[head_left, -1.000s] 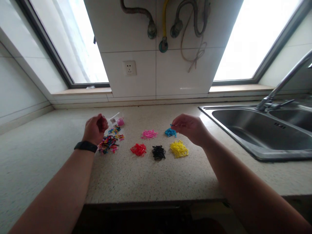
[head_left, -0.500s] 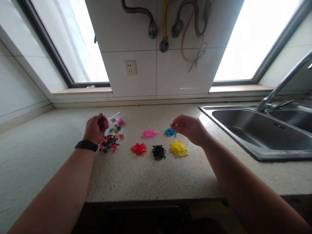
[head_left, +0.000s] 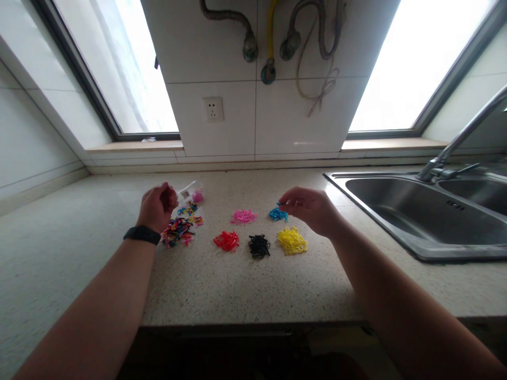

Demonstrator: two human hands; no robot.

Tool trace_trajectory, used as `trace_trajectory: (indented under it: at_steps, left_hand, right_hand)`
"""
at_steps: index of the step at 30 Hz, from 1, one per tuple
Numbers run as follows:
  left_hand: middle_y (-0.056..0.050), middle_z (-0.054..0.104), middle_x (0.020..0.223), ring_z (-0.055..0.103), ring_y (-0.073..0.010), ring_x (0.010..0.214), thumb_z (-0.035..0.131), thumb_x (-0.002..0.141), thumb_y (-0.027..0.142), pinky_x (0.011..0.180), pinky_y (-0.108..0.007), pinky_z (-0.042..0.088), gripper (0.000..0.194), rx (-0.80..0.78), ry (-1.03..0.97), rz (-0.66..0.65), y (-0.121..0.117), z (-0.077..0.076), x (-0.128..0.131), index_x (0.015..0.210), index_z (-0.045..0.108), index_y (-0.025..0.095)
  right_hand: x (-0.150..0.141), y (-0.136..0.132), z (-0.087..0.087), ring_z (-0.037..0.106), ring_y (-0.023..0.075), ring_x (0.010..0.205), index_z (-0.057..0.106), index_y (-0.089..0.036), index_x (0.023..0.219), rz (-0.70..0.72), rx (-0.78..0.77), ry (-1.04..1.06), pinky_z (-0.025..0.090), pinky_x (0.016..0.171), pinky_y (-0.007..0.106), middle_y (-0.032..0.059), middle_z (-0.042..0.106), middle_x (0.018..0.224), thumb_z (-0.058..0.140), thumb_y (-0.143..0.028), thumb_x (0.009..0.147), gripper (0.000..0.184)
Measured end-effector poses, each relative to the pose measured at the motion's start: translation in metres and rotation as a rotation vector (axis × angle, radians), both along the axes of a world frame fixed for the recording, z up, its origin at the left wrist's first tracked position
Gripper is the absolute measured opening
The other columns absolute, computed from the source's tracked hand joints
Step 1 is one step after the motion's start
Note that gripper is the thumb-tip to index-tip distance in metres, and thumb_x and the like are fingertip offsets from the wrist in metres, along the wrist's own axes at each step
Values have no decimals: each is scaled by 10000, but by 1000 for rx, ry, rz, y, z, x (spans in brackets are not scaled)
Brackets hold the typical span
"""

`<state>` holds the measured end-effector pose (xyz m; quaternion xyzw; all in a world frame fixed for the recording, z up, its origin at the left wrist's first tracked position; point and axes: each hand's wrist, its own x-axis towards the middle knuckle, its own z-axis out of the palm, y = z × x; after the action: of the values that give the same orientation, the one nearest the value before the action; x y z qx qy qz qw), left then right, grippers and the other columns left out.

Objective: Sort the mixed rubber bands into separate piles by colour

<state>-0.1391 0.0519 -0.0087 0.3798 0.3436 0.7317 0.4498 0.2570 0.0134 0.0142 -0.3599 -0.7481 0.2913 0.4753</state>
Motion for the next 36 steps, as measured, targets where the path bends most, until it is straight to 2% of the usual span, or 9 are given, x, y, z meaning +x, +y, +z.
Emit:
trace_trajectory:
  at_steps: [7,36]
  left_hand:
    - [24,494,512,430,-77,426,648,776,222,383,-192,309,182,-16,4,6,0,0,0,634,551,162]
    - [13,499,523,431,-86,449,662,762,210,390,-201,312,165,-15,11,-3,0,-2,1,633,579,151]
  right_hand:
    - [0,0,1,522,111,594,742,-212,853,-6,-13,-9,449,525,275,0,615,672,798,-422,757,237]
    - [3,0,2,545,110,577,754,-186,830,15,-70,0,445,527,276,12,655,654,783,-405,782,227]
